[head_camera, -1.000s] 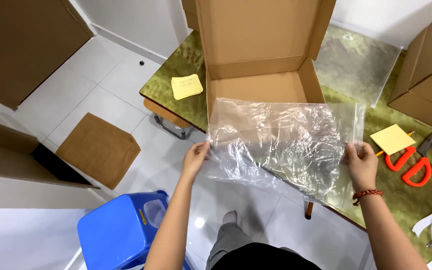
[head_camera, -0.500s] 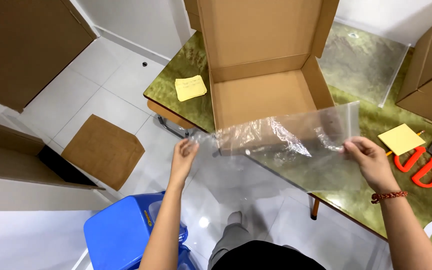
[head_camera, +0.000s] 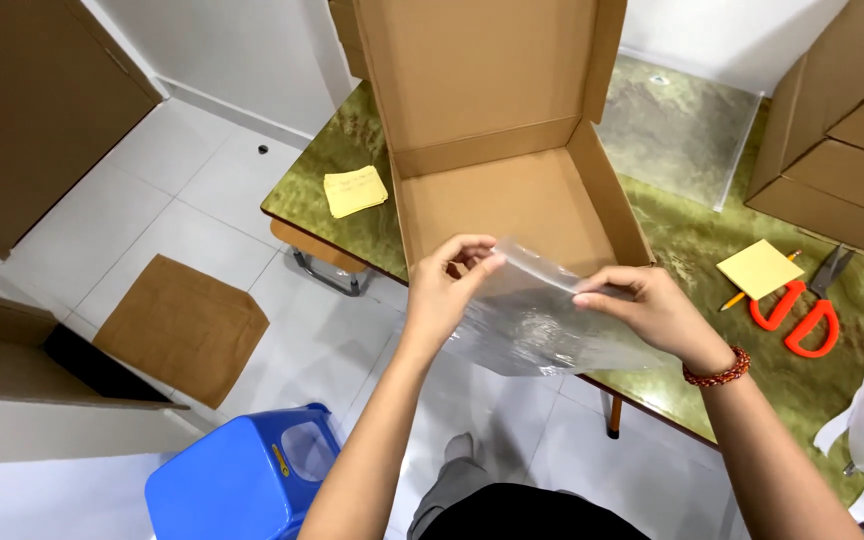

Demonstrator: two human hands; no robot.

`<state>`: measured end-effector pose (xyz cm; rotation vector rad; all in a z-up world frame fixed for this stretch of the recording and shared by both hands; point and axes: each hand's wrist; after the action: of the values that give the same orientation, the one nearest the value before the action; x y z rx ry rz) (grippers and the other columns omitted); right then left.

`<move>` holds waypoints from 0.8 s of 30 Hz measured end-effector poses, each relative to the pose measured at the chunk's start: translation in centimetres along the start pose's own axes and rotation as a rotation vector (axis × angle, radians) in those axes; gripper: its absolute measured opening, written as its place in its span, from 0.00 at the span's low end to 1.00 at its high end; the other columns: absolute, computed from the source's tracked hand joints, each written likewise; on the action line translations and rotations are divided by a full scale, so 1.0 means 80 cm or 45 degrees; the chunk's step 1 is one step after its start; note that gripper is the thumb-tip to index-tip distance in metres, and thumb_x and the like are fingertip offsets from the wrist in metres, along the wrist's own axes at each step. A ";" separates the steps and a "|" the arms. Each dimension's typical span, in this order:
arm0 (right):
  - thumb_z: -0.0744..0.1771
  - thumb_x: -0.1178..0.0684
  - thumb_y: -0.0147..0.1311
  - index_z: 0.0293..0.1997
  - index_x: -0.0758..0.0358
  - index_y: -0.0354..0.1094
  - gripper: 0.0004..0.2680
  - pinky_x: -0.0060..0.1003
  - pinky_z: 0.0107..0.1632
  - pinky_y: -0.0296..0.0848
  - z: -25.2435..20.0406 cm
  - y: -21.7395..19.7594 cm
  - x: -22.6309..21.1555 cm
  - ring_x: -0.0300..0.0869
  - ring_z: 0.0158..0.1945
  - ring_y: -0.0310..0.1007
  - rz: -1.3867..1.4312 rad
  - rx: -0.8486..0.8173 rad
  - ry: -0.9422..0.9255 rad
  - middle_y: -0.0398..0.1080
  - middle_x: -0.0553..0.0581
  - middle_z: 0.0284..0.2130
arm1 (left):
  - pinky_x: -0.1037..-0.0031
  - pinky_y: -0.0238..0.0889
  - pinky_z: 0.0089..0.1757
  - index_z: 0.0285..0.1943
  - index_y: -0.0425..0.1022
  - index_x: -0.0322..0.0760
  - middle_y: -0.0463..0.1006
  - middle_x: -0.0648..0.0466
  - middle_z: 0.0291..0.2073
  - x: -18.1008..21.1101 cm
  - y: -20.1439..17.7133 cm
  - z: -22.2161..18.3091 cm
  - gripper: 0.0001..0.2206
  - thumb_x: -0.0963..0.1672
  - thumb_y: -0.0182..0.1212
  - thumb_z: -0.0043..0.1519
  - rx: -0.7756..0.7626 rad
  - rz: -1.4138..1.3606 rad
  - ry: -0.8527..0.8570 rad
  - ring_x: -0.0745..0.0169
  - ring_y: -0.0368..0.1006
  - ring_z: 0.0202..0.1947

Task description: Unbagging clothes to hang them on a rack and preparing shipping boxes with ribbons

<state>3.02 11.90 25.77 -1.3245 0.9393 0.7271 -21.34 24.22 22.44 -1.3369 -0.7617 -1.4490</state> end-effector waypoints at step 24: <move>0.67 0.52 0.66 0.37 0.59 0.79 0.04 0.43 0.40 0.76 -0.037 -0.026 -0.005 0.56 0.32 0.80 -0.451 0.666 -0.160 0.79 0.60 0.25 | 0.74 0.69 0.43 0.37 0.85 0.44 0.85 0.56 0.29 0.072 0.092 0.055 0.04 0.45 0.74 0.62 -0.348 -0.112 0.330 0.65 0.78 0.35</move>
<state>4.23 8.72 27.13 -0.9314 0.7034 0.2589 -12.41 24.51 27.67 -1.2942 -0.4696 -1.8051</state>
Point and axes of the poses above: each hand's wrist, its own z-axis towards the middle knuckle, its own y-axis out of the palm, x = y × z
